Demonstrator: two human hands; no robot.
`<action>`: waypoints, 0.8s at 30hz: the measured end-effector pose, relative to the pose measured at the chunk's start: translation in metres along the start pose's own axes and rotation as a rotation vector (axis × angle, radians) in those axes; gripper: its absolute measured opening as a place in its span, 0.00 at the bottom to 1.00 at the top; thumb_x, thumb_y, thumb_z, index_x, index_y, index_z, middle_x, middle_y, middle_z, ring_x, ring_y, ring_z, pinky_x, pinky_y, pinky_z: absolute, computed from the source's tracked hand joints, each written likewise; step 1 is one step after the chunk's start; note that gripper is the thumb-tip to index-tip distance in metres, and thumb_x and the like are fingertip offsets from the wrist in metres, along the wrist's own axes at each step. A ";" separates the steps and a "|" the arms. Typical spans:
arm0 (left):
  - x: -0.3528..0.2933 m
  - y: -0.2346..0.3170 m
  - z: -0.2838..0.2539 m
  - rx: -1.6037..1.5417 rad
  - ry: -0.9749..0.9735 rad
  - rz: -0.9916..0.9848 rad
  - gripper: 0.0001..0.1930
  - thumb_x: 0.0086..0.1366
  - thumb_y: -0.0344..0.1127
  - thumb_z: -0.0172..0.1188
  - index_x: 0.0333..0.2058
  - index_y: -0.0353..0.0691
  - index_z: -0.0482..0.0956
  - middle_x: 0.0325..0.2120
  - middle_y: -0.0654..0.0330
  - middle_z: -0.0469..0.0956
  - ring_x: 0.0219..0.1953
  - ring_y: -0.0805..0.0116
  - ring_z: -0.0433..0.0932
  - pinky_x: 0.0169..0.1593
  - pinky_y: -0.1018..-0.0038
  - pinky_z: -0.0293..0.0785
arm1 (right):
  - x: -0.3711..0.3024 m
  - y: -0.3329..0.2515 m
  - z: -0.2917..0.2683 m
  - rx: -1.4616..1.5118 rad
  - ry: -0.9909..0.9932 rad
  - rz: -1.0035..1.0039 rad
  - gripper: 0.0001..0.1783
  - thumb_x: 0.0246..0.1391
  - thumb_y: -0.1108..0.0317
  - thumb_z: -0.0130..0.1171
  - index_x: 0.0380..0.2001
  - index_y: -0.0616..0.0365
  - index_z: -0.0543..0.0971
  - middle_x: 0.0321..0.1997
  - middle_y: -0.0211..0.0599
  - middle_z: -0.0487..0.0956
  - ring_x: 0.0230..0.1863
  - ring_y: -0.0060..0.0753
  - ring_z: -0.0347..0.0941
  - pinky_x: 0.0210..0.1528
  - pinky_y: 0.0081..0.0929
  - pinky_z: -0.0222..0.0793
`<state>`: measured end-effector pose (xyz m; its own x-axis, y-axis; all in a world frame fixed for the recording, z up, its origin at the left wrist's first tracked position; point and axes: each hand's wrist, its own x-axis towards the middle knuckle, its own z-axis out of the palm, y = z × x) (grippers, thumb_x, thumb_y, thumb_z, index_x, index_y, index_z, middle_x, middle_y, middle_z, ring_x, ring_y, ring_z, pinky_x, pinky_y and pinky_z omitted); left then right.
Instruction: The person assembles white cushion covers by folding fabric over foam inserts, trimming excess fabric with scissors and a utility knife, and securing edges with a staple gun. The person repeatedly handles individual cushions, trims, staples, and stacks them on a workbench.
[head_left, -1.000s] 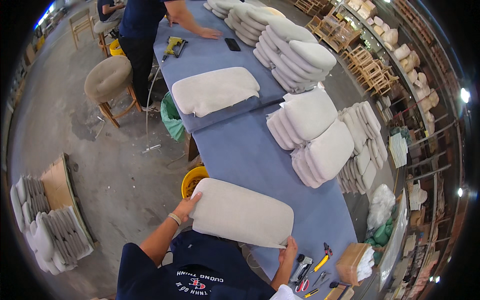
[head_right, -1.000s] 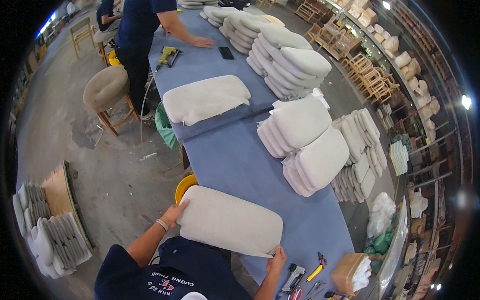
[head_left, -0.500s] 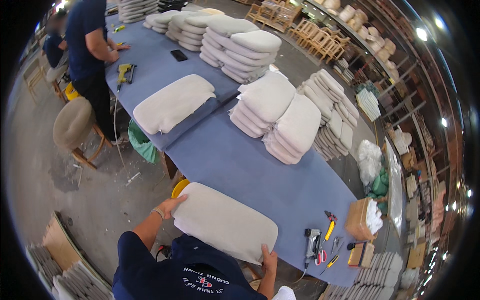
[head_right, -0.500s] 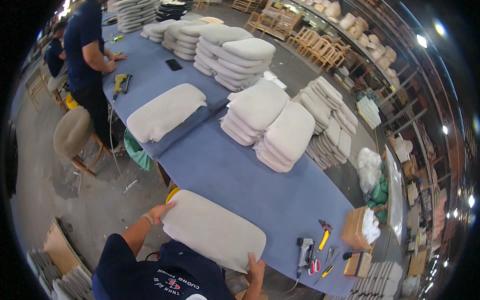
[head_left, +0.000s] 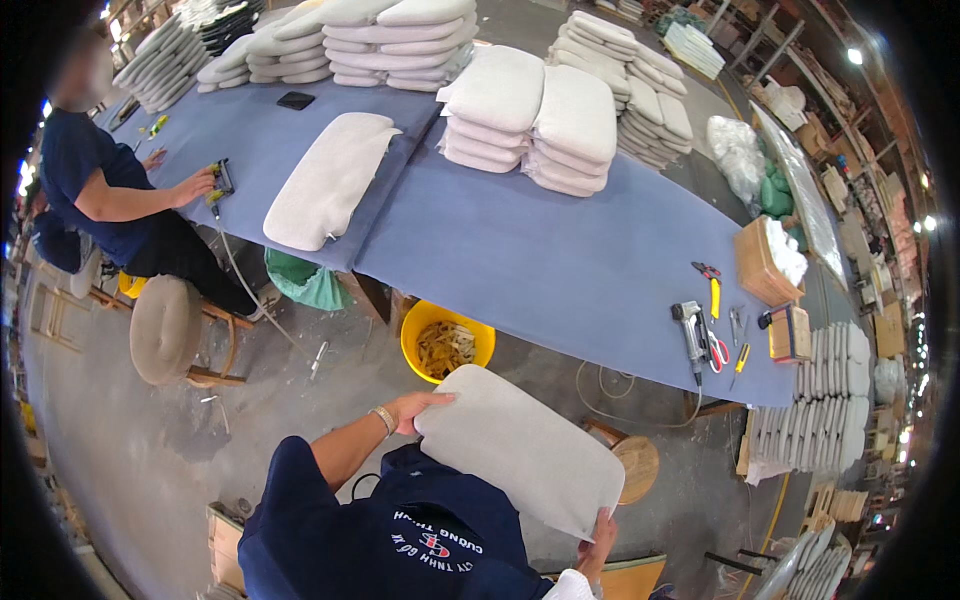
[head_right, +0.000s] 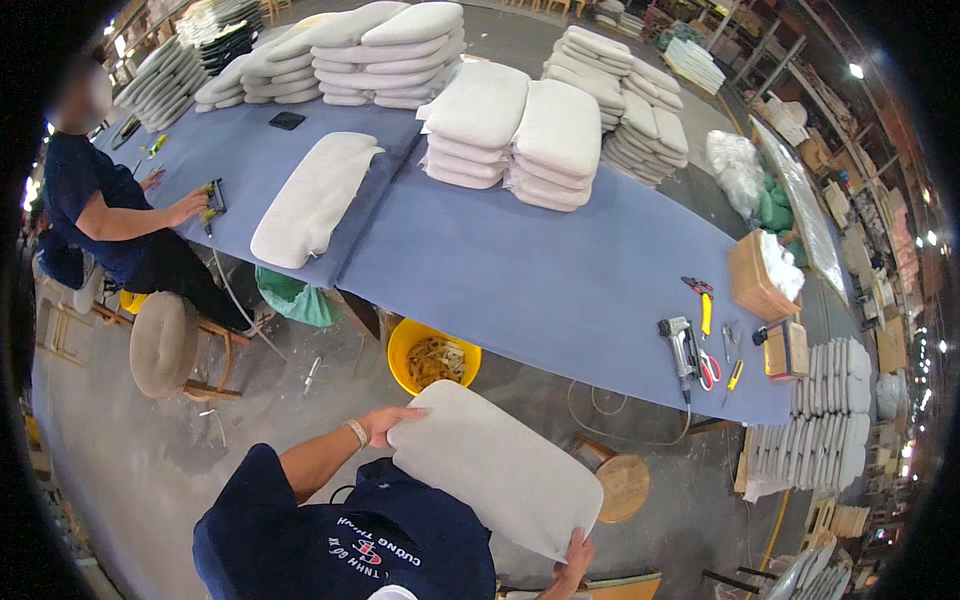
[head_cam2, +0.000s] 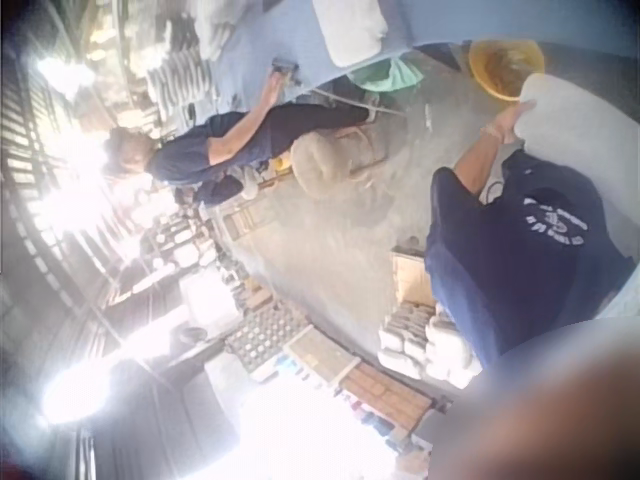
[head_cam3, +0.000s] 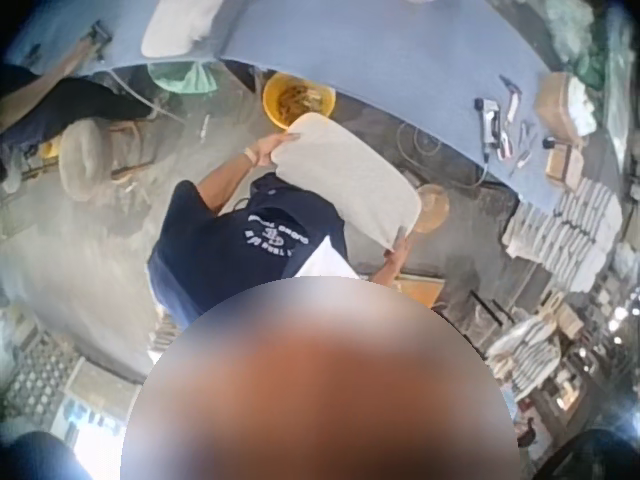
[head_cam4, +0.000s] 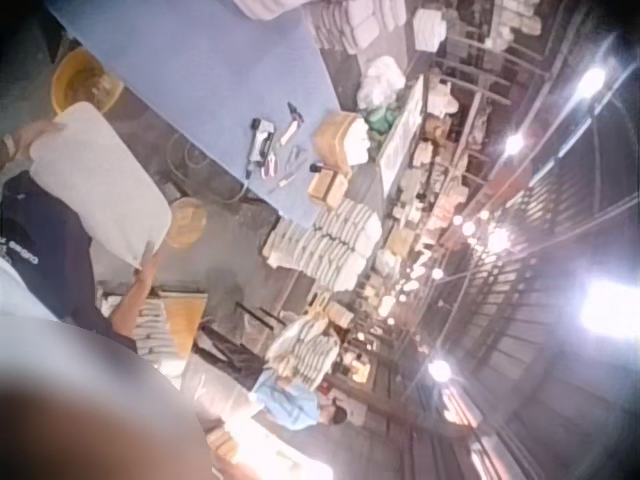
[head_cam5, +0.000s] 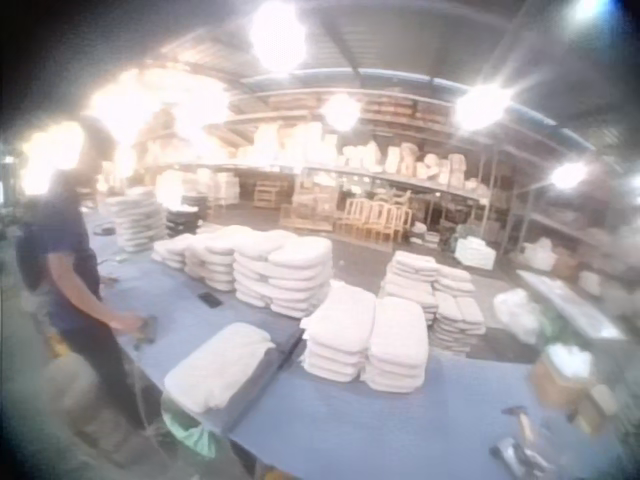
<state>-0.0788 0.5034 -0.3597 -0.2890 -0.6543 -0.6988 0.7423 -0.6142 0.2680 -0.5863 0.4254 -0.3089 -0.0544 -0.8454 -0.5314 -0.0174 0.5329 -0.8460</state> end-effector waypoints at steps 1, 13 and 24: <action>-0.002 -0.001 0.000 0.014 -0.013 0.011 0.35 0.69 0.52 0.67 0.67 0.38 0.69 0.63 0.52 0.75 0.64 0.61 0.75 0.69 0.58 0.69 | -0.009 0.008 -0.003 0.017 0.023 -0.015 0.31 0.67 0.49 0.63 0.57 0.68 0.74 0.49 0.44 0.82 0.46 0.39 0.80 0.48 0.38 0.77; -0.130 0.028 -0.040 0.022 0.001 0.282 0.33 0.67 0.44 0.69 0.66 0.37 0.70 0.60 0.50 0.78 0.61 0.60 0.79 0.64 0.58 0.76 | 0.033 -0.013 0.120 0.172 -0.322 -0.088 0.33 0.70 0.51 0.58 0.66 0.65 0.70 0.60 0.43 0.80 0.55 0.39 0.79 0.58 0.40 0.77; -0.256 0.085 -0.124 -0.317 0.069 0.970 0.32 0.65 0.38 0.67 0.63 0.27 0.69 0.54 0.45 0.80 0.53 0.53 0.84 0.57 0.56 0.82 | 0.022 -0.073 0.423 0.570 -0.574 -0.217 0.28 0.70 0.70 0.55 0.71 0.60 0.65 0.68 0.46 0.73 0.68 0.44 0.69 0.67 0.41 0.70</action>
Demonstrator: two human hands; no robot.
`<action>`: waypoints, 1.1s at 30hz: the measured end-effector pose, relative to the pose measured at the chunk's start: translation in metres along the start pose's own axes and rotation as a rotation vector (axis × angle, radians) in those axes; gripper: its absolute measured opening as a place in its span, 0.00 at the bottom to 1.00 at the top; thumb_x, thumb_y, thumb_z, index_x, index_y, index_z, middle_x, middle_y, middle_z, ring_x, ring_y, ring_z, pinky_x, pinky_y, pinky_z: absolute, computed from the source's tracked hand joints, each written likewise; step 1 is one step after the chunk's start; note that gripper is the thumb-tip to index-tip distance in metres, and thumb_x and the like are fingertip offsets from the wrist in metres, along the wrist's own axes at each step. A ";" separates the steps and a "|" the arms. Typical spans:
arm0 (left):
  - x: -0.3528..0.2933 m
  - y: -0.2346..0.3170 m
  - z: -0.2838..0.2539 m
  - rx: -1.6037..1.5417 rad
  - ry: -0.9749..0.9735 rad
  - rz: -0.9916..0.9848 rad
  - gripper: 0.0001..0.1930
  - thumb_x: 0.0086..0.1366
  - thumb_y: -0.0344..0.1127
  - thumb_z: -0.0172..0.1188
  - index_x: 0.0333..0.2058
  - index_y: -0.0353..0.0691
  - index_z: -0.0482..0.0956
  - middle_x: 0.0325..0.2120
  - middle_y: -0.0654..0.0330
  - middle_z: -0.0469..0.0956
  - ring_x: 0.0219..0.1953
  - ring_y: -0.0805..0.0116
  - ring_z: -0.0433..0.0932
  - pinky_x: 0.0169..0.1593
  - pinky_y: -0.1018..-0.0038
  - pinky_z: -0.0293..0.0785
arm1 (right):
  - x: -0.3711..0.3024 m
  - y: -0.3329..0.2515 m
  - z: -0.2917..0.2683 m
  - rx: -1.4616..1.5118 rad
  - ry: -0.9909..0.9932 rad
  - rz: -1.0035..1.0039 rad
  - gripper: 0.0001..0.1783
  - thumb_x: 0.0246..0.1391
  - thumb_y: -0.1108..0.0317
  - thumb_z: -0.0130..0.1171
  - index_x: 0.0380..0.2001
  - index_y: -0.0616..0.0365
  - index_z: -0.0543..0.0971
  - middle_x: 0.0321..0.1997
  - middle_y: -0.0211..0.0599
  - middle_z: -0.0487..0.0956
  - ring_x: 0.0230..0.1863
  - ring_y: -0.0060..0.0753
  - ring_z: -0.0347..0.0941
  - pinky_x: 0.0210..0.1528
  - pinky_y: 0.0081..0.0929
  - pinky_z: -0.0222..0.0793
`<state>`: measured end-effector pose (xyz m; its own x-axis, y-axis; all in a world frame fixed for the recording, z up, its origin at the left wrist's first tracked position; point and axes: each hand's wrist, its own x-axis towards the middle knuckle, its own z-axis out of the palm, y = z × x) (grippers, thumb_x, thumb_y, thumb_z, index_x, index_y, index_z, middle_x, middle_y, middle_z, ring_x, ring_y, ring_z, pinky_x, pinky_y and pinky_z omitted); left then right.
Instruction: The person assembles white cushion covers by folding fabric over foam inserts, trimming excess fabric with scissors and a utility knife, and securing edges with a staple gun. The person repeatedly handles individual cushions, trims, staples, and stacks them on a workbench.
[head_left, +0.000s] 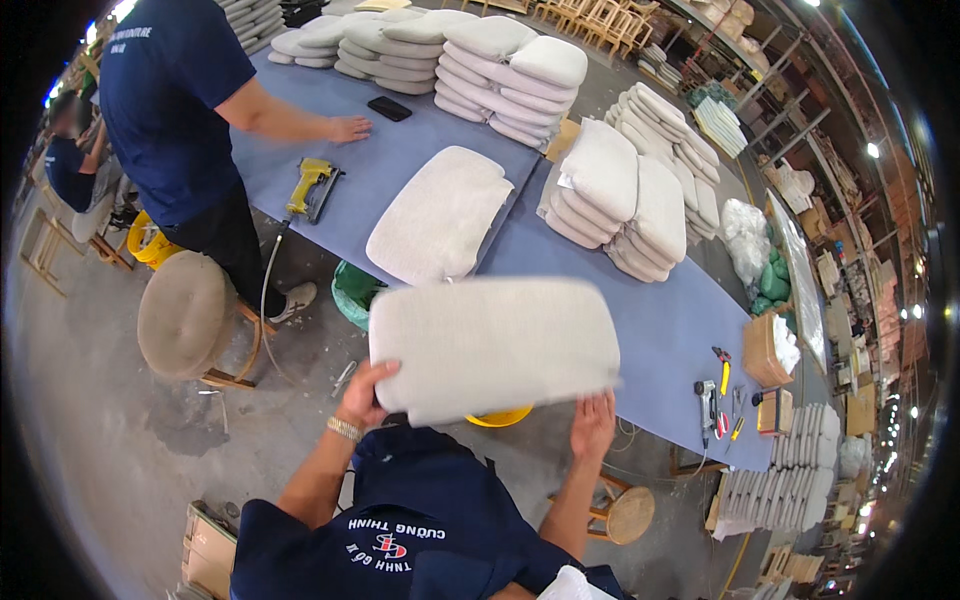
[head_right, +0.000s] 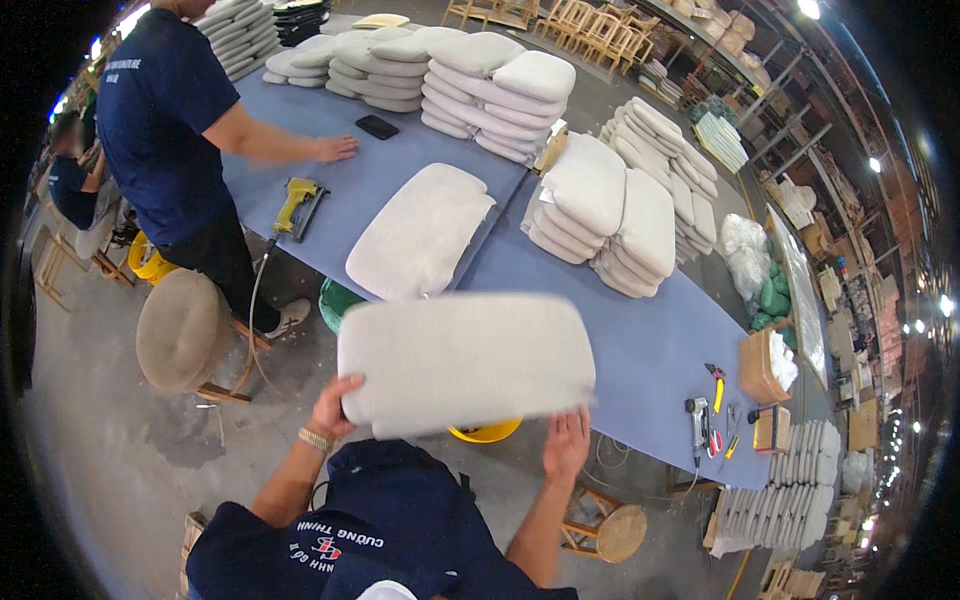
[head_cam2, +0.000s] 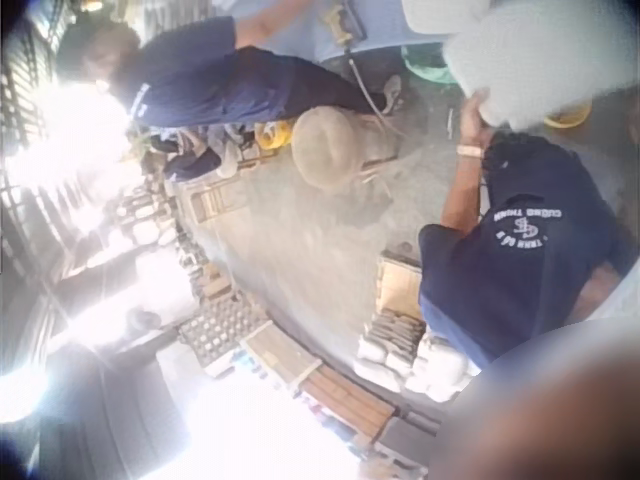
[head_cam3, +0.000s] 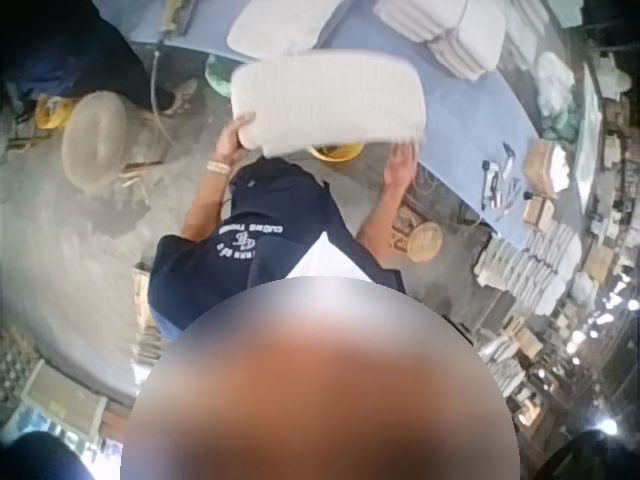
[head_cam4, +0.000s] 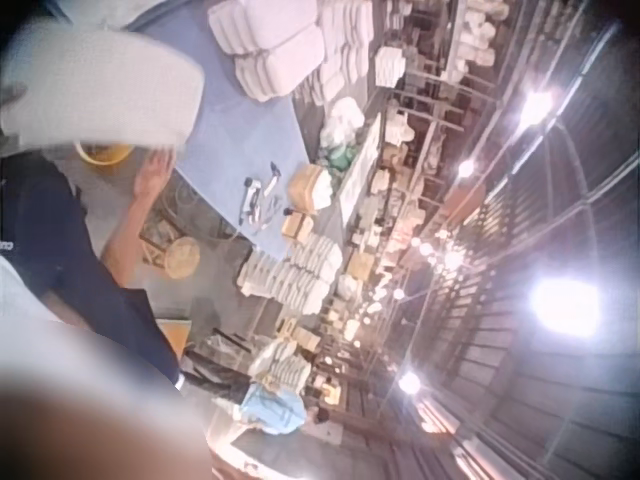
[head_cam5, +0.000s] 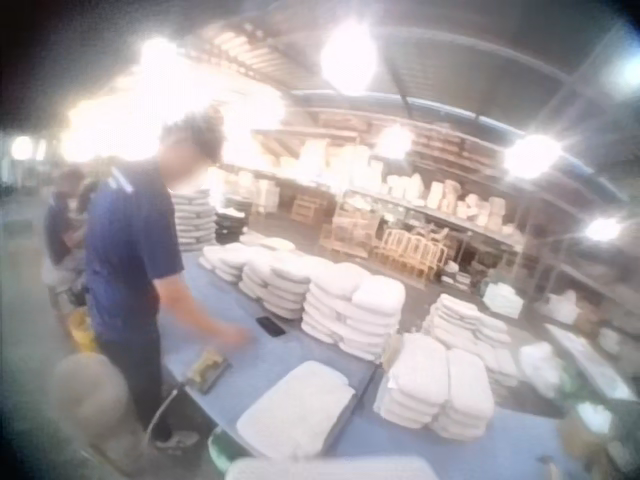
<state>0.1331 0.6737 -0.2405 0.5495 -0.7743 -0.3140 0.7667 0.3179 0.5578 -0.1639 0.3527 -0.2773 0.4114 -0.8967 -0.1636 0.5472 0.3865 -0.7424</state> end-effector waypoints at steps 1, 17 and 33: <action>0.011 0.018 -0.006 0.007 0.000 0.066 0.33 0.65 0.37 0.67 0.64 0.27 0.67 0.56 0.45 0.79 0.54 0.54 0.82 0.58 0.56 0.81 | -0.004 0.013 0.059 -0.030 -0.016 0.028 0.30 0.70 0.70 0.56 0.72 0.60 0.63 0.69 0.50 0.72 0.66 0.45 0.71 0.67 0.40 0.71; 0.212 0.049 -0.015 -0.194 0.178 0.249 0.34 0.63 0.22 0.64 0.66 0.39 0.62 0.59 0.54 0.74 0.61 0.57 0.76 0.61 0.57 0.79 | -0.119 0.101 0.038 -0.664 0.022 0.365 0.22 0.72 0.66 0.56 0.63 0.65 0.73 0.56 0.50 0.83 0.49 0.39 0.84 0.53 0.33 0.81; 0.228 0.047 -0.015 -0.243 0.111 0.152 0.26 0.62 0.25 0.70 0.58 0.34 0.72 0.53 0.55 0.78 0.55 0.59 0.80 0.56 0.57 0.83 | -0.121 0.136 0.050 -0.861 -0.127 0.506 0.20 0.71 0.65 0.57 0.62 0.61 0.75 0.52 0.42 0.85 0.46 0.29 0.83 0.48 0.27 0.79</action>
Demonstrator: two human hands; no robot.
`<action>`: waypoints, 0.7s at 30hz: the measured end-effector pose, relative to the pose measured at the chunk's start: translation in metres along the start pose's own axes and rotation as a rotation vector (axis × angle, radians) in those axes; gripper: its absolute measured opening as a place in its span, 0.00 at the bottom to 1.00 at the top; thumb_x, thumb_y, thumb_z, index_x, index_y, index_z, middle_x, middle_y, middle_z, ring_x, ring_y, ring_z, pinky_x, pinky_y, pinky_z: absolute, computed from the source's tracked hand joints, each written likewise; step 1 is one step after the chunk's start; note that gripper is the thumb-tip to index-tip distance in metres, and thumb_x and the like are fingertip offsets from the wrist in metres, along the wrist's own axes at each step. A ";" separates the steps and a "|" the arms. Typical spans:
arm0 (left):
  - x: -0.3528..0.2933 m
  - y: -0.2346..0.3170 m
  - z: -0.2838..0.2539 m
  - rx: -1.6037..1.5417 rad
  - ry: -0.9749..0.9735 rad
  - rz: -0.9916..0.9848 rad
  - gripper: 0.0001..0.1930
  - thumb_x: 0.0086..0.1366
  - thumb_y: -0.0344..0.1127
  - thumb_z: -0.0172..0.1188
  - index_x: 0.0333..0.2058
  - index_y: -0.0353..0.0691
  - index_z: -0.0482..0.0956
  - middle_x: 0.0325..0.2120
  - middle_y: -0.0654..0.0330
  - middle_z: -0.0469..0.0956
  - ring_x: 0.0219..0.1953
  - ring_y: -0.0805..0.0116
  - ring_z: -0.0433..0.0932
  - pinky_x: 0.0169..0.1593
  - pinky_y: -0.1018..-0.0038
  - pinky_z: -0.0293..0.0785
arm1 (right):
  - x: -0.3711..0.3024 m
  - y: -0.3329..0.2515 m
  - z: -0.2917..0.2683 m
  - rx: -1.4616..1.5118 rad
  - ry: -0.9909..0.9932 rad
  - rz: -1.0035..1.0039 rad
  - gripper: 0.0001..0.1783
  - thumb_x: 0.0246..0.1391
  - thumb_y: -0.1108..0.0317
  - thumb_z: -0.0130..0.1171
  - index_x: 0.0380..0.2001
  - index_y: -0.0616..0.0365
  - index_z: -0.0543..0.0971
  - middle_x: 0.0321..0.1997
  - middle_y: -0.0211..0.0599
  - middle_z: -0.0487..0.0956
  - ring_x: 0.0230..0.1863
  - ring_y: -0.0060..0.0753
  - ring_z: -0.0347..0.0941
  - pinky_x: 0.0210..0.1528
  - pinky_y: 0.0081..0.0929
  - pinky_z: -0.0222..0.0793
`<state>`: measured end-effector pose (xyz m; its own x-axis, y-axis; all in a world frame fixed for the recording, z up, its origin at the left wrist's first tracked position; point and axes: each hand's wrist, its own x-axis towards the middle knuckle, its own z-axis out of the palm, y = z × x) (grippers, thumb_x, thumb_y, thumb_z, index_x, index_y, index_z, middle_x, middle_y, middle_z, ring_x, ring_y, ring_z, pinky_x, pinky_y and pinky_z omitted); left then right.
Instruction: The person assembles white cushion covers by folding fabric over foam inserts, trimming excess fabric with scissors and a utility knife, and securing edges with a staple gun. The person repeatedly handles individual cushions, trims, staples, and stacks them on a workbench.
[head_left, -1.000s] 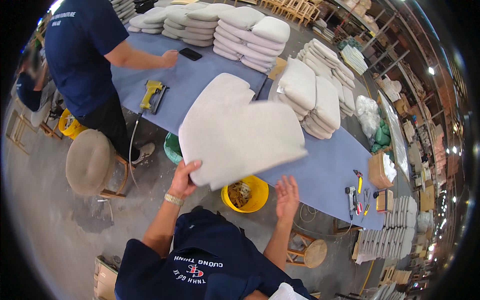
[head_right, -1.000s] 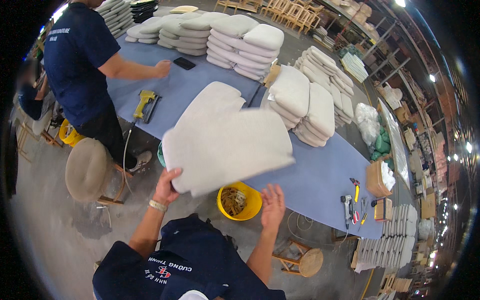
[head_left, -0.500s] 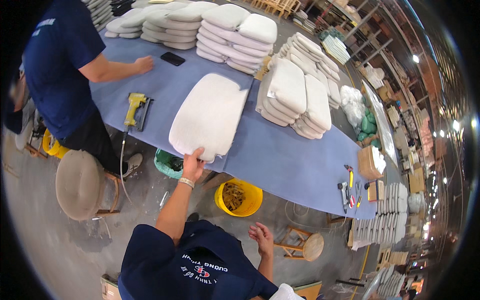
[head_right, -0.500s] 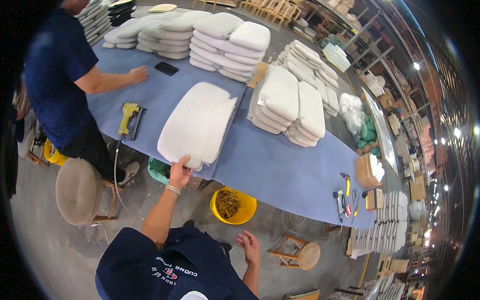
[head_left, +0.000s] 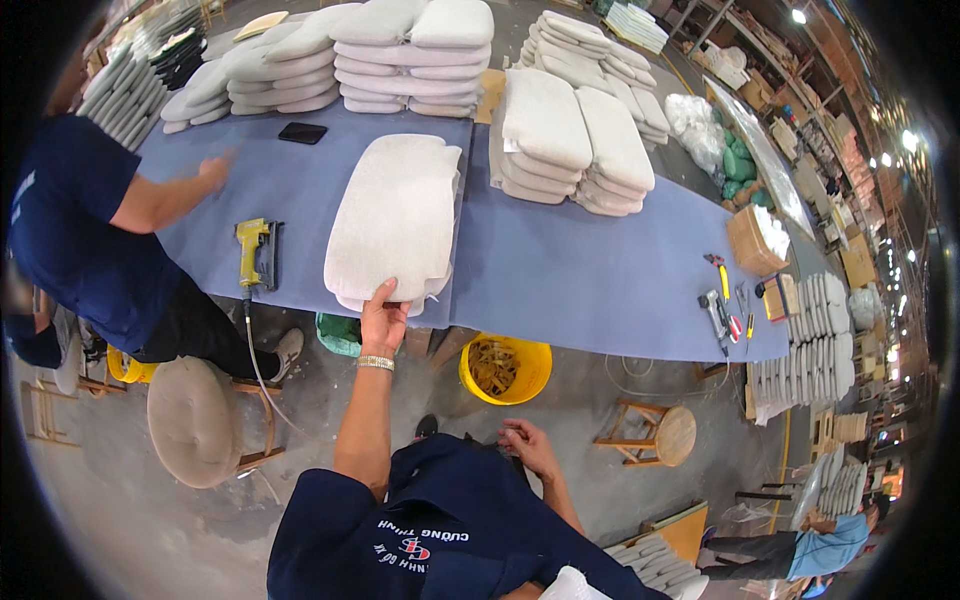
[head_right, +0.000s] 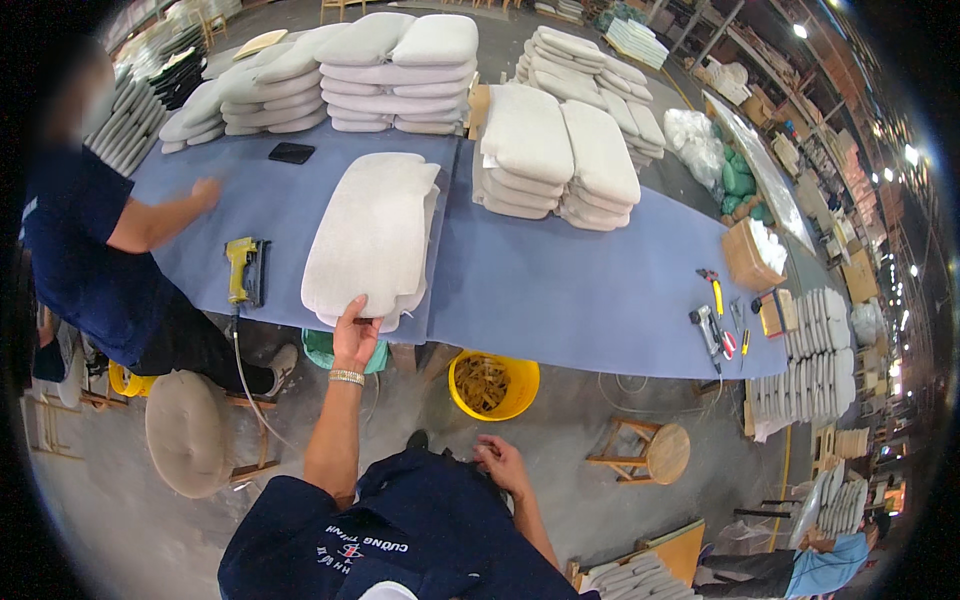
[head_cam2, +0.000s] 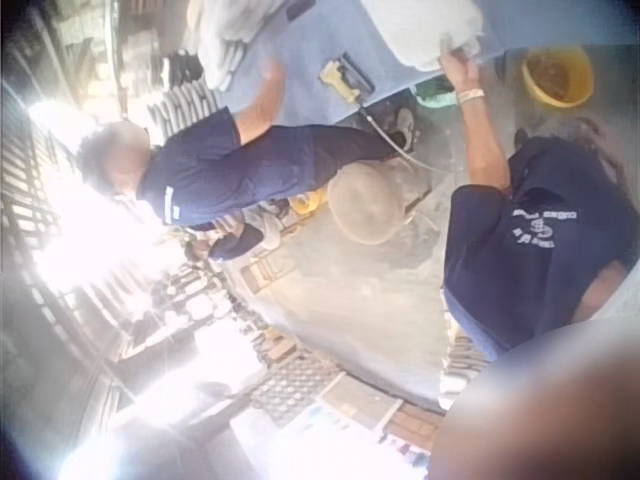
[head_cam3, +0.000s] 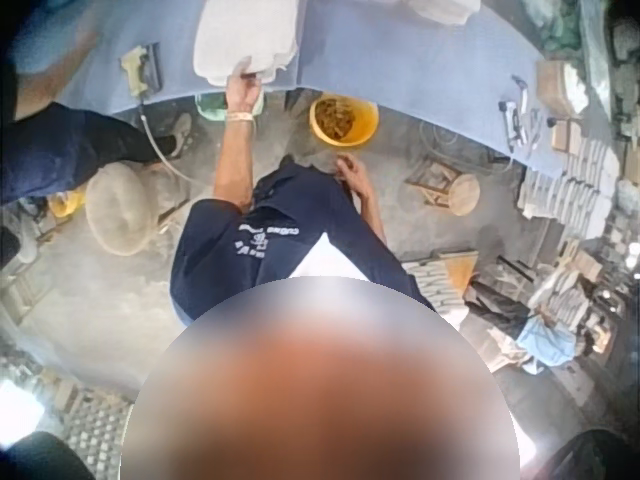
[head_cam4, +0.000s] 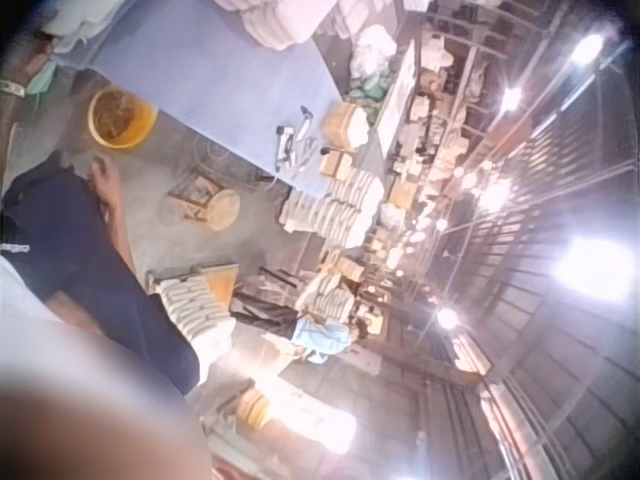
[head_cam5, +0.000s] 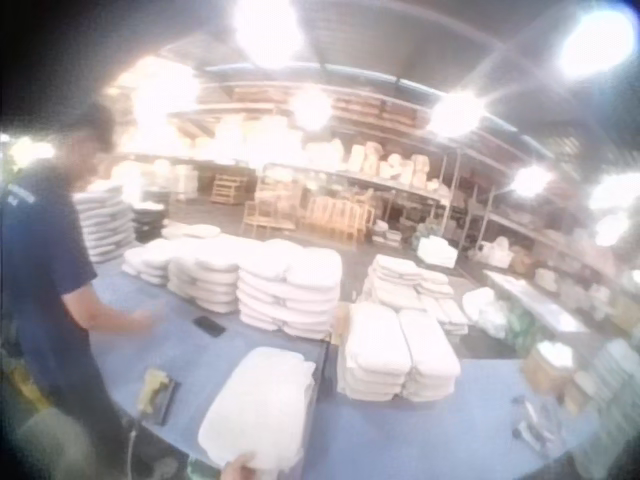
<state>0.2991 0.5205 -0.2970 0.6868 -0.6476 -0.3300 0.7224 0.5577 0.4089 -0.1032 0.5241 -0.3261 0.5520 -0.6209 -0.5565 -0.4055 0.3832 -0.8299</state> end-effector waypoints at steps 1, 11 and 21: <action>-0.002 -0.003 -0.005 0.052 -0.004 -0.015 0.26 0.63 0.27 0.69 0.58 0.34 0.72 0.54 0.54 0.78 0.55 0.57 0.80 0.57 0.58 0.83 | 0.001 -0.004 -0.004 -0.026 -0.009 -0.015 0.20 0.70 0.66 0.57 0.61 0.61 0.76 0.51 0.41 0.85 0.45 0.28 0.83 0.47 0.27 0.79; -0.004 -0.021 -0.019 0.356 0.156 0.112 0.33 0.68 0.49 0.67 0.62 0.34 0.67 0.57 0.49 0.75 0.54 0.52 0.80 0.56 0.53 0.82 | -0.013 0.044 -0.085 0.100 0.088 0.040 0.19 0.69 0.66 0.60 0.60 0.60 0.77 0.46 0.39 0.86 0.42 0.27 0.83 0.45 0.25 0.79; -0.116 -0.288 -0.023 0.906 0.021 0.211 0.14 0.76 0.41 0.56 0.52 0.40 0.76 0.39 0.58 0.82 0.32 0.66 0.84 0.35 0.69 0.81 | -0.058 0.108 -0.268 0.285 0.378 -0.025 0.19 0.69 0.64 0.59 0.59 0.60 0.77 0.48 0.42 0.86 0.41 0.29 0.84 0.43 0.26 0.81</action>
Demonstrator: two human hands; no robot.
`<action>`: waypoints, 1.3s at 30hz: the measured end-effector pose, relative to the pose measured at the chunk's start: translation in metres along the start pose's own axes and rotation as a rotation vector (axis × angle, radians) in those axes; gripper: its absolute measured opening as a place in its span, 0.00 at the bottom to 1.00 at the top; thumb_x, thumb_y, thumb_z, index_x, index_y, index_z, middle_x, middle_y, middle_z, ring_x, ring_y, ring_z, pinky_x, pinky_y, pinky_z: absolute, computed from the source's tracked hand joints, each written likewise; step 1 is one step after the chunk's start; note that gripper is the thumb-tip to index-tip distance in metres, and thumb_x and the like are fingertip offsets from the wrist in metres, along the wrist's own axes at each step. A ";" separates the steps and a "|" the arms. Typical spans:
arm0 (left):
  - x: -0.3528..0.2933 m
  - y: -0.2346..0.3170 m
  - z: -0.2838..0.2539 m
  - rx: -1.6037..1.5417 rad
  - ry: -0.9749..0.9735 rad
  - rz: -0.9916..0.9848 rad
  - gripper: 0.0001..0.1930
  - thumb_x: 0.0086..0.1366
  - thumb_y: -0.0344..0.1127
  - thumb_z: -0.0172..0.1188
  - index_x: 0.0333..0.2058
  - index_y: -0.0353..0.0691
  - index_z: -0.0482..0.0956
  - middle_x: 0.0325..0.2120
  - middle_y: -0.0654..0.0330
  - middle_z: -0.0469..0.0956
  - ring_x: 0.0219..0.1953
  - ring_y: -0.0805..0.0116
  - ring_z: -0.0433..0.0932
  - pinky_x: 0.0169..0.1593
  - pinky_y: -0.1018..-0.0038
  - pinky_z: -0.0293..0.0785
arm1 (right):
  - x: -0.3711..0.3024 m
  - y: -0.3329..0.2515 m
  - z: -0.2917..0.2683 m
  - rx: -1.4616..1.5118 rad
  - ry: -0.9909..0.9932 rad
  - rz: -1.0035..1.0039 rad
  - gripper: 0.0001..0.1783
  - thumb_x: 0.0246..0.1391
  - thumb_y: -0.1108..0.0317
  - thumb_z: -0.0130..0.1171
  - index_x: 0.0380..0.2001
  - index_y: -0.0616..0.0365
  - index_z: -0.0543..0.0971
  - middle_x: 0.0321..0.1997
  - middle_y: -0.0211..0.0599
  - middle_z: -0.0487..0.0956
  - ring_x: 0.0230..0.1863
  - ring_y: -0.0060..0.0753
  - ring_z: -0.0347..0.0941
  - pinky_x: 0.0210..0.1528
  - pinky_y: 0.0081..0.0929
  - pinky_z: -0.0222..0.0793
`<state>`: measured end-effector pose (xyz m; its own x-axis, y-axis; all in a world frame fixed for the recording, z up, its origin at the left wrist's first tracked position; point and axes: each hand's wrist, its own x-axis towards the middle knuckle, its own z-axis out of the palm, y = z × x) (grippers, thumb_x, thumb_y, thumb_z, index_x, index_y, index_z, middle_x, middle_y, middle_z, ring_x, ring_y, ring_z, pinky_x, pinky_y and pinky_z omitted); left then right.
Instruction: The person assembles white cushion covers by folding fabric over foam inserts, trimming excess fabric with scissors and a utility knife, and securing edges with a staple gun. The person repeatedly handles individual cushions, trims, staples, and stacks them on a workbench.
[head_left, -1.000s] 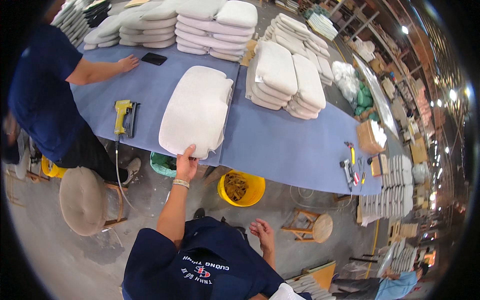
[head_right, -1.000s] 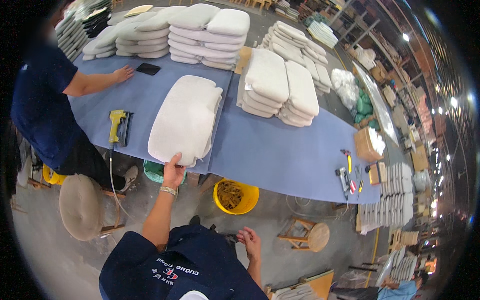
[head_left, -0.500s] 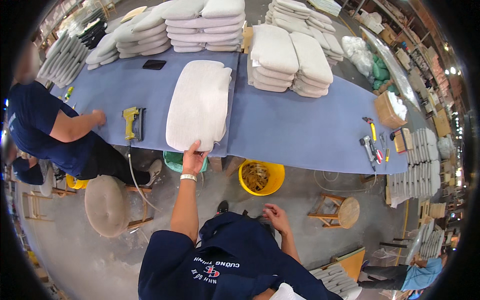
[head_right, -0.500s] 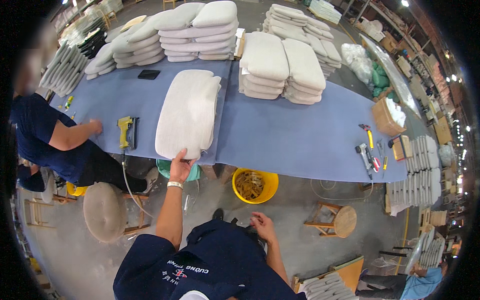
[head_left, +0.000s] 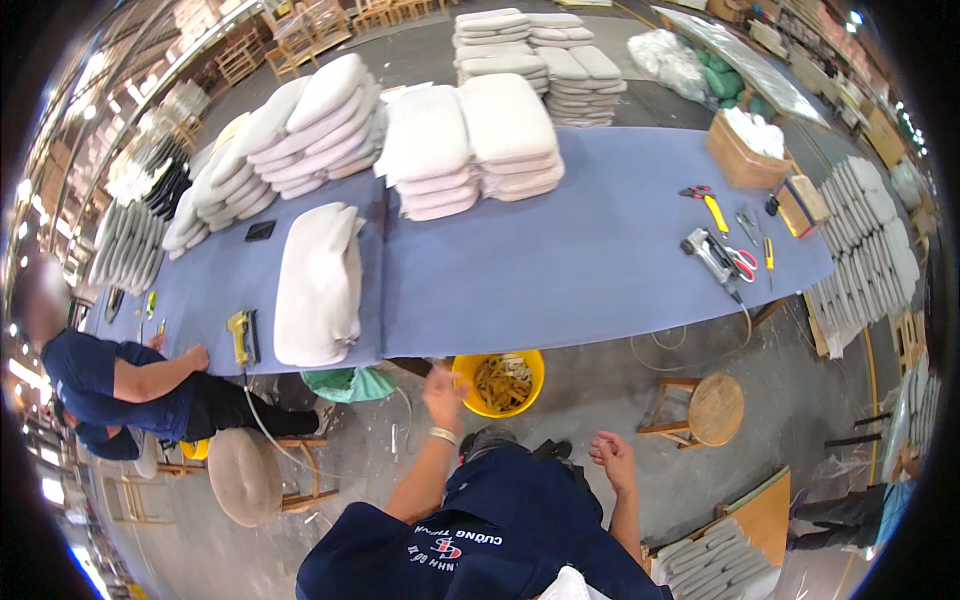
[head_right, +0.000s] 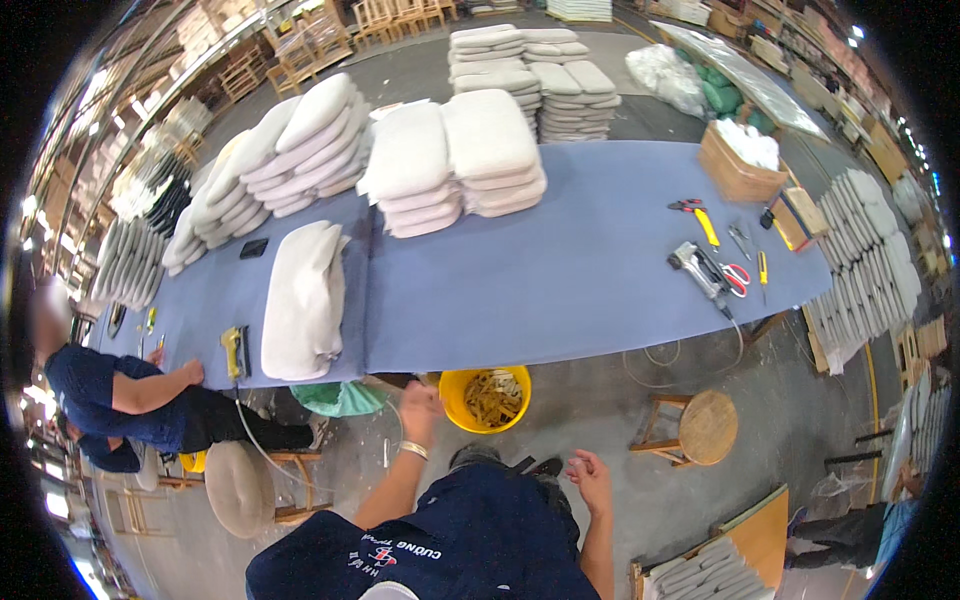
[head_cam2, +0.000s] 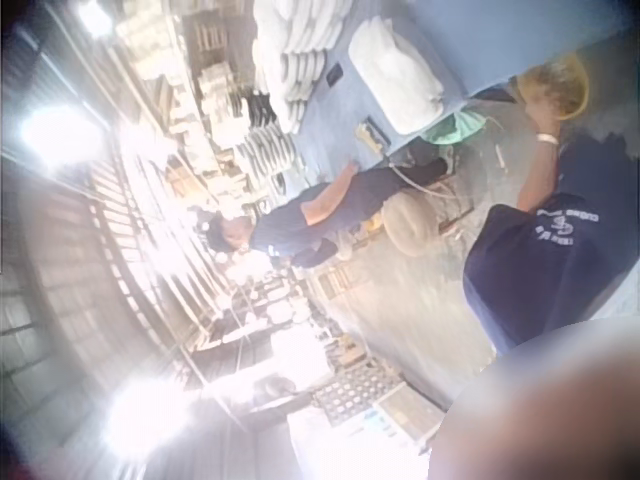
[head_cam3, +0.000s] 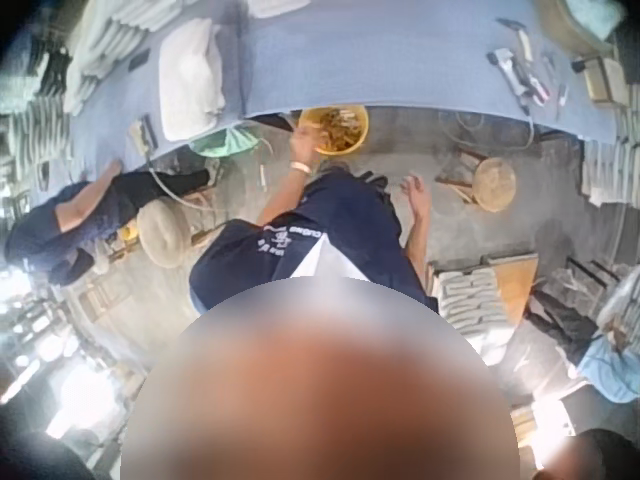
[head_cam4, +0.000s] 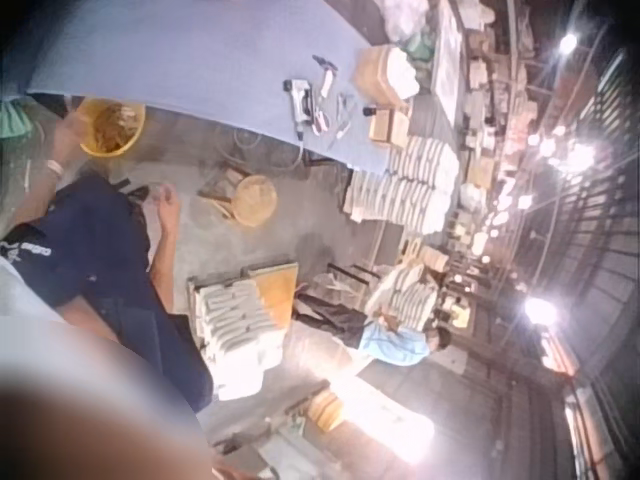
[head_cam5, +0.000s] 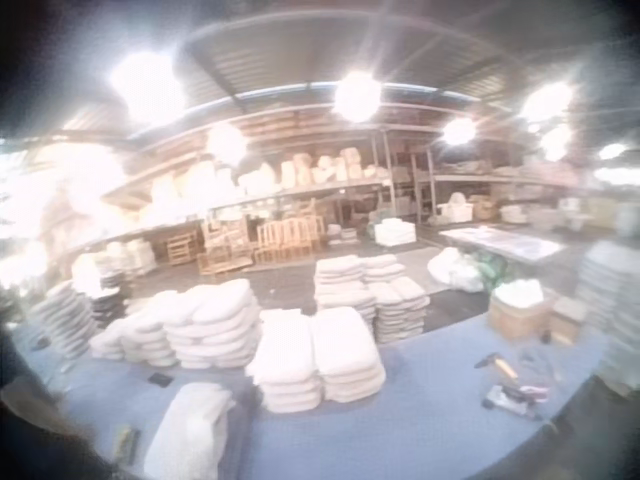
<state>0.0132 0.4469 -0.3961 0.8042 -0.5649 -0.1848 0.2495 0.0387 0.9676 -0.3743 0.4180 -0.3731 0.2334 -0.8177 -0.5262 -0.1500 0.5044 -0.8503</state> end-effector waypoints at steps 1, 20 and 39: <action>-0.027 -0.022 0.026 0.068 -0.146 -0.063 0.11 0.76 0.38 0.57 0.48 0.38 0.80 0.35 0.59 0.84 0.29 0.69 0.84 0.33 0.70 0.81 | 0.005 0.008 -0.025 0.047 0.023 -0.007 0.19 0.69 0.63 0.59 0.58 0.60 0.77 0.48 0.42 0.86 0.41 0.31 0.84 0.44 0.27 0.81; 0.049 0.003 0.354 0.376 -0.676 -0.275 0.20 0.76 0.34 0.55 0.62 0.32 0.75 0.50 0.53 0.84 0.42 0.71 0.85 0.43 0.76 0.80 | -0.038 -0.488 -0.101 -0.406 -0.227 -1.193 0.20 0.71 0.56 0.57 0.29 0.59 0.84 0.29 0.35 0.86 0.27 0.29 0.80 0.31 0.28 0.79; 0.361 0.155 0.369 1.509 -0.116 0.988 0.45 0.60 0.46 0.73 0.74 0.74 0.61 0.75 0.61 0.60 0.76 0.48 0.57 0.69 0.34 0.59 | 0.337 -0.347 -0.250 -0.573 0.234 -0.315 0.32 0.60 0.69 0.68 0.68 0.52 0.73 0.55 0.42 0.83 0.48 0.28 0.80 0.51 0.28 0.77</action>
<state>0.1433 -0.0554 -0.2496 0.2820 -0.8515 0.4421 -0.9522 -0.3047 0.0205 -0.4834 -0.1020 -0.2537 0.1451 -0.9720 -0.1848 -0.6075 0.0599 -0.7920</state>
